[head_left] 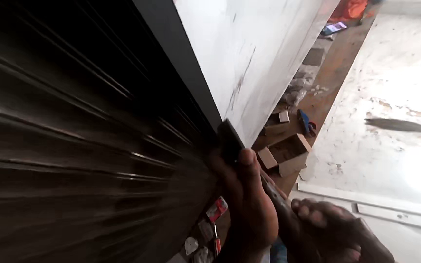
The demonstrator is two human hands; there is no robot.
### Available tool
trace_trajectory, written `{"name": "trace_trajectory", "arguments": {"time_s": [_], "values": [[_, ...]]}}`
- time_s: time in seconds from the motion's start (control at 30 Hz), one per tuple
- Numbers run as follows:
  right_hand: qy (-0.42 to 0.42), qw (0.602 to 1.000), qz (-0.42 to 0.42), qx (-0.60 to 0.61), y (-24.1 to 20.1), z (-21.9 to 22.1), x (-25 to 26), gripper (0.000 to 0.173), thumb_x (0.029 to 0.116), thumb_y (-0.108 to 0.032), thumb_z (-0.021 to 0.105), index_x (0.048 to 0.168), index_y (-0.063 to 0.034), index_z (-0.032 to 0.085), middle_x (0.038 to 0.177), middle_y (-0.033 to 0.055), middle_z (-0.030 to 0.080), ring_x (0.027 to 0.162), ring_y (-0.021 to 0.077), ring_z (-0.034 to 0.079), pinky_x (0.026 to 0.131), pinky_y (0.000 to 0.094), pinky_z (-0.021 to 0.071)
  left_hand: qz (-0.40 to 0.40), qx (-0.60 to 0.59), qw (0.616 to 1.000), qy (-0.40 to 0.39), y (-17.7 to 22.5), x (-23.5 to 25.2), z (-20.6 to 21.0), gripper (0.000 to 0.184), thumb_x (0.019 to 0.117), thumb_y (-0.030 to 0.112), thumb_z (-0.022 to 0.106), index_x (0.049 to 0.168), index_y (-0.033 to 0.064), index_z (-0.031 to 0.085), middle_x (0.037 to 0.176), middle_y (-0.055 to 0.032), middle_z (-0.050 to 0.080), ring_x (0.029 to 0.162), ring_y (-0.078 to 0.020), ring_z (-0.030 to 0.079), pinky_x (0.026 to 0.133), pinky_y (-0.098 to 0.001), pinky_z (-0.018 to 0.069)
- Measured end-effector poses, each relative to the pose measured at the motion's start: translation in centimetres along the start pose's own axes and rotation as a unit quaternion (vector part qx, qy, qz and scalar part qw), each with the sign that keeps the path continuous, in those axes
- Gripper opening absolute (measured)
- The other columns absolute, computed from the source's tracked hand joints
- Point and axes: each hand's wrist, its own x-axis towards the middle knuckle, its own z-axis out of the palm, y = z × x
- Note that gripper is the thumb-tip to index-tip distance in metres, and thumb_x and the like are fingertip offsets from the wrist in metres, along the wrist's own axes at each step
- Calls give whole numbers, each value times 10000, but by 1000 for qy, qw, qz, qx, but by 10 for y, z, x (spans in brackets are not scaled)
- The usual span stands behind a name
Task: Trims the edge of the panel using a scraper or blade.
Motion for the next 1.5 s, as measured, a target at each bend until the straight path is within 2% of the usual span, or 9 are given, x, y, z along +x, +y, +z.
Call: {"name": "trace_trajectory", "arguments": {"time_s": [0.37,0.5,0.57,0.63,0.8,0.87,1.03,1.3,1.5], "values": [[-40,999,-7,6,2,-4,4,423,1089,-383,426,982,-134,750,839,-8,732,799,106,716,798,286,606,49,-16,999,-7,-3,3,-1,255,1068,460,456,1214,255,418,769,11,521,452,-127,528,384,-311,552],[-7,997,-35,-66,1,-15,-3,380,1089,-397,423,1040,-221,756,881,-70,740,820,65,708,795,258,593,45,-13,999,-2,-2,4,1,273,1066,470,455,1212,244,409,774,13,526,457,-124,539,390,-313,563],[-15,997,-38,-61,6,-5,-3,329,1083,-408,455,1091,-242,739,956,-82,739,901,63,710,856,269,597,41,-1,999,4,-2,4,1,302,1057,501,454,1226,253,418,790,17,531,486,-115,551,407,-298,562],[12,1000,-24,-12,7,-3,0,378,1074,-400,453,999,-192,759,870,-54,739,828,78,713,810,277,601,29,11,999,11,-2,4,1,340,1039,545,462,1239,275,414,802,25,525,518,-114,560,424,-300,562],[3,999,-31,-27,2,-1,4,316,1082,-350,469,1012,-219,747,896,-68,737,847,61,713,813,253,607,30,40,998,24,-1,7,-1,358,1030,563,468,1225,267,423,794,25,534,520,-115,561,417,-307,557],[28,999,7,17,4,1,2,369,1056,-383,488,917,-185,767,802,-48,723,773,81,702,781,276,596,27,48,998,21,-1,6,-1,347,1041,543,461,1247,266,423,814,30,538,547,-105,568,437,-290,557],[-12,999,-5,36,10,-1,8,331,1067,-376,489,999,-202,762,896,-53,749,862,84,725,838,281,609,24,55,998,21,0,8,-3,317,1050,524,453,1233,267,425,799,39,528,529,-104,560,424,-302,556],[-19,989,68,129,12,0,12,359,1038,-358,531,916,-117,767,805,3,735,784,106,723,782,283,607,72,34,997,10,-3,10,2,288,1051,492,481,1249,287,437,829,31,519,521,-99,552,409,-279,555],[0,993,62,101,6,-7,12,386,1045,-389,507,922,-139,773,812,-6,736,793,108,720,789,287,602,64,38,997,6,-2,9,4,269,1057,497,459,1216,284,420,821,28,519,497,-105,537,399,-296,551]]}}
